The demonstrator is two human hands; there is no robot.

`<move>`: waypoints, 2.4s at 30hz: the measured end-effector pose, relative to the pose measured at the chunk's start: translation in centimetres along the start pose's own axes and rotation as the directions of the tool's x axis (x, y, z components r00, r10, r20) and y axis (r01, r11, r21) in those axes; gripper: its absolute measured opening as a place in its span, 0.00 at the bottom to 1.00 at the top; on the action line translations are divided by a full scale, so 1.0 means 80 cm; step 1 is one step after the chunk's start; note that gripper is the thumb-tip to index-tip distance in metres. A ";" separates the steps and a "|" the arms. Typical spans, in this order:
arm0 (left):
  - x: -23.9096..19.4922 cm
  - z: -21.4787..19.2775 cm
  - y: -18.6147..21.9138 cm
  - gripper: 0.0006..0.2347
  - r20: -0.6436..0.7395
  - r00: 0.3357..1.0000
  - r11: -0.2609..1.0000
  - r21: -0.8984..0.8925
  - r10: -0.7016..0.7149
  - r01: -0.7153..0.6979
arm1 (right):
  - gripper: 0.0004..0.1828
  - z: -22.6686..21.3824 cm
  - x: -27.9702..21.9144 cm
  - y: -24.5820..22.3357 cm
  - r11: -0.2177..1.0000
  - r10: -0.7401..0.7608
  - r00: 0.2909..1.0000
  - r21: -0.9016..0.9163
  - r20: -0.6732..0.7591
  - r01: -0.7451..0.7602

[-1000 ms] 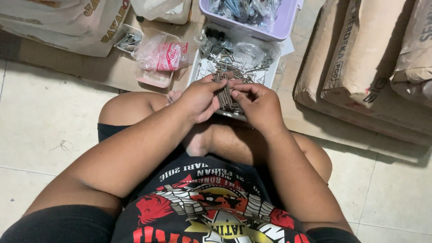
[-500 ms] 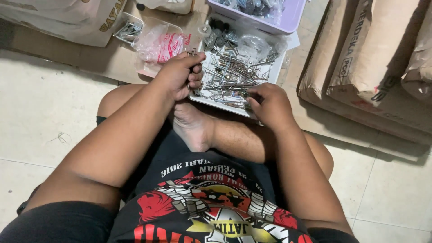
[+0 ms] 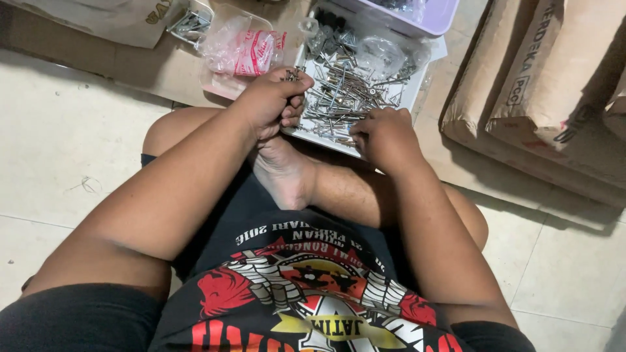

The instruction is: The person sorts through a tray of metal pins by hand, picking up several small groupings and placing them into different sections of a plastic organizer.

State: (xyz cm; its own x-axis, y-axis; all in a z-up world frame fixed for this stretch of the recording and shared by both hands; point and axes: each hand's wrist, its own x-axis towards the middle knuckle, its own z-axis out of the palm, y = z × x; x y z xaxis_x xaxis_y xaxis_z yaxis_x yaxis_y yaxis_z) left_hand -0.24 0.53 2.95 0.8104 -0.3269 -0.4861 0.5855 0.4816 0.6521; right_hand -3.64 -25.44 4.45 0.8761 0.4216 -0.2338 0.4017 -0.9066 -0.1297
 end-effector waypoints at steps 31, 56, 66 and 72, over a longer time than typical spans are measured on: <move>0.013 -0.010 -0.008 0.02 -0.008 1.000 0.999 0.043 -0.022 0.022 | 0.29 -0.006 -0.002 -0.022 0.988 0.084 0.995 0.125 0.049 -0.089; 0.008 -0.001 -0.001 0.07 -0.037 0.997 0.996 -0.056 -0.067 0.065 | 0.11 -0.034 -0.028 0.029 0.943 0.137 0.953 0.329 -0.272 -0.042; 0.003 0.014 -0.001 0.12 -0.031 0.996 0.994 -0.078 -0.085 0.083 | 0.08 -0.003 -0.026 0.030 0.992 -0.039 0.994 0.113 -0.102 0.051; 0.003 0.017 -0.004 0.12 -0.016 0.997 0.994 -0.084 -0.069 0.067 | 0.07 -0.004 -0.022 0.009 0.999 -0.052 0.988 0.005 -0.142 0.053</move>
State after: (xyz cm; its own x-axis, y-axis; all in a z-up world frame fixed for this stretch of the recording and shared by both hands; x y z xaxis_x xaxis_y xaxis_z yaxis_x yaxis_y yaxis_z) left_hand -0.19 -0.83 3.41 0.7677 -0.3462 -0.5392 0.6349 0.5251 0.5668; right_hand -4.83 -26.82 5.05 0.8829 0.4614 -0.0875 0.4467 -0.8826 -0.1464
